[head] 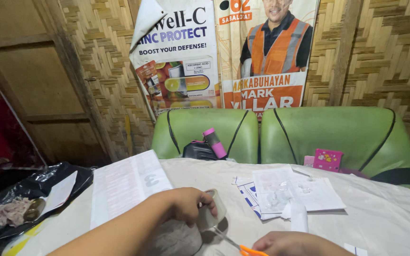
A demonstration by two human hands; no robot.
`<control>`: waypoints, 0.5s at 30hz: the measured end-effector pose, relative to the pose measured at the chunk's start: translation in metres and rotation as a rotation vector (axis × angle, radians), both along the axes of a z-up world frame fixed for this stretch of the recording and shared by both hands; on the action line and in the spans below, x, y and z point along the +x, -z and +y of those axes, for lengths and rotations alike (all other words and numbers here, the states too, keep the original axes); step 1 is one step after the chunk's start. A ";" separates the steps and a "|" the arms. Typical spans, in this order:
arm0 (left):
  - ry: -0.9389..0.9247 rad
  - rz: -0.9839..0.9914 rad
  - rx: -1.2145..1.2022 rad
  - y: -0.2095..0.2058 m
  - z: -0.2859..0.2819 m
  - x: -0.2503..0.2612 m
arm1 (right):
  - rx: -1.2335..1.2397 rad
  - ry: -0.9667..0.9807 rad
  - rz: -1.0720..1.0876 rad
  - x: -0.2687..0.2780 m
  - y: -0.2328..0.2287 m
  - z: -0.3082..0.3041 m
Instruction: The person wraps a rectangular box with white paper, folds the edges, and secures them with clear packing tape. They use orange-handled scissors to cut the tape and repeatedly rotate the box to tape multiple sides.
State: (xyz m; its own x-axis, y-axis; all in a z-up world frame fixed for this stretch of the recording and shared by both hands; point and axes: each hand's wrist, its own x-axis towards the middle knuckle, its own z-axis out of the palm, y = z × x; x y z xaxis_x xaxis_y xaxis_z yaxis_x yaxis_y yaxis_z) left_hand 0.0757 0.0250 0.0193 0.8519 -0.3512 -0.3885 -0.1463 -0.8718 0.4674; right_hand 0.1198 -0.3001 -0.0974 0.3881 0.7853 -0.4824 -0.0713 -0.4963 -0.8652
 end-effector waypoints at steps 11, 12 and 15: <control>-0.017 -0.084 0.131 -0.011 0.015 -0.006 | 0.074 0.060 0.189 -0.002 -0.010 0.067; -0.030 -0.071 0.111 -0.011 0.014 -0.007 | 0.084 0.076 0.216 -0.003 -0.011 0.070; -0.061 -0.041 0.069 -0.013 0.012 -0.009 | 0.071 0.029 0.173 -0.003 -0.012 0.074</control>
State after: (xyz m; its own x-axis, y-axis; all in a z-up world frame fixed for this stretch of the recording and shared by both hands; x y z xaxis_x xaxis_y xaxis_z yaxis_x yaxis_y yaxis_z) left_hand 0.0667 0.0374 0.0322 0.8864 -0.2721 -0.3745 -0.1100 -0.9096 0.4007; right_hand 0.1167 -0.2261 -0.0849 0.3269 0.8094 -0.4879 -0.2357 -0.4302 -0.8714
